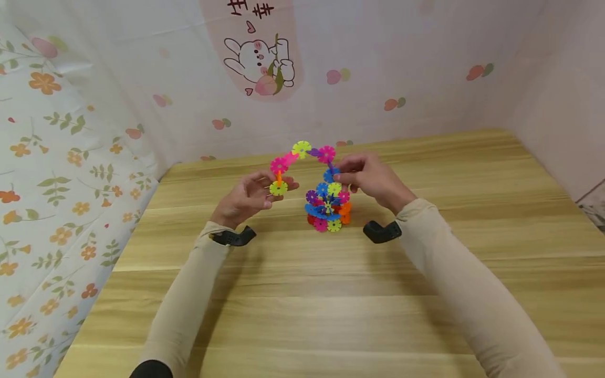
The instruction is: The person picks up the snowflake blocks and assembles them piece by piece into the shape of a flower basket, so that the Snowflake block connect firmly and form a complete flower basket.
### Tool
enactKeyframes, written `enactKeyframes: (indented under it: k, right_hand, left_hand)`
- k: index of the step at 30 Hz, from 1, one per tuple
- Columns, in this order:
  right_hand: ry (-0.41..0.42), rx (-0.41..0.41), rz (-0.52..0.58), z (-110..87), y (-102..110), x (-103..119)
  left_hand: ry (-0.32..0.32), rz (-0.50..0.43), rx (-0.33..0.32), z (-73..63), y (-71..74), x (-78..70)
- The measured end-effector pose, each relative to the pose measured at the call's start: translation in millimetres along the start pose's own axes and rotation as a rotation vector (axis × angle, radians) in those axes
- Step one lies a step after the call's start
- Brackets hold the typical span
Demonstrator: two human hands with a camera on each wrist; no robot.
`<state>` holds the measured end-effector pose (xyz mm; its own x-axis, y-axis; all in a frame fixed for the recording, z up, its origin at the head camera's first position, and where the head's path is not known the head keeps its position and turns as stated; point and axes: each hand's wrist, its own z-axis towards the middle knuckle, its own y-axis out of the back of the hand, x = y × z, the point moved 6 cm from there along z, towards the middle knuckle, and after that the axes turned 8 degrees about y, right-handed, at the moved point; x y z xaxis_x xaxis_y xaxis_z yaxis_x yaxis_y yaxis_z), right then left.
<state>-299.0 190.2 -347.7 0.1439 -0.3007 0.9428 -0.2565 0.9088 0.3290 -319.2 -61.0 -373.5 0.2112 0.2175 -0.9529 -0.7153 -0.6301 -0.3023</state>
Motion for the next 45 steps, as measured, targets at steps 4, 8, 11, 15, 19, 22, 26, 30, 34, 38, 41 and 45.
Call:
enactKeyframes:
  k: [4,8,11,15,19,22,26,30,34,38,41,45]
  right_hand:
    - [-0.042,-0.045,0.002,-12.3,14.4,-27.4]
    - [-0.050,-0.078,0.007,-16.0,20.1,-48.9]
    - [-0.052,-0.092,0.052,-16.5,20.8,-61.1]
    - [-0.081,-0.088,0.135,-15.7,18.6,-75.6]
    - [-0.106,-0.066,0.114,-13.9,17.0,-85.4]
    - [-0.110,-0.055,0.064,-12.4,16.9,-88.5]
    - [-0.104,-0.045,0.047,-9.5,13.7,-91.8]
    - [-0.097,-0.041,0.040,-7.7,9.7,-93.7]
    - [-0.092,-0.026,0.030,-6.9,6.8,-93.3]
    - [-0.088,-0.014,-0.002,-6.7,5.8,-93.0]
    - [-0.080,-0.020,-0.045,-6.8,6.8,-92.6]
    - [-0.059,-0.024,-0.096,-7.2,6.9,-90.5]
  left_hand:
    - [0.102,0.173,-0.190,30.3,13.4,23.8]
    - [0.194,0.507,-0.298,62.8,7.8,34.7]
    - [0.226,0.665,-0.202,83.3,-2.9,41.4]
    - [0.280,0.754,-0.055,96.9,-10.1,55.1]
    - [0.272,0.802,0.042,101.7,-21.0,60.3]
    - [0.222,0.791,0.086,103.6,-32.2,56.7]
    - [0.236,0.727,0.084,105.5,-33.4,61.5]
    - [0.287,0.662,0.042,108.3,-28.9,69.1]
    - [0.304,0.623,0.023,110.7,-30.5,69.5]
    - [0.307,0.581,0.020,112.3,-33.1,69.3]
    - [0.313,0.562,0.001,112.8,-33.5,69.7]
    - [0.306,0.565,-0.001,112.9,-35.1,69.0]
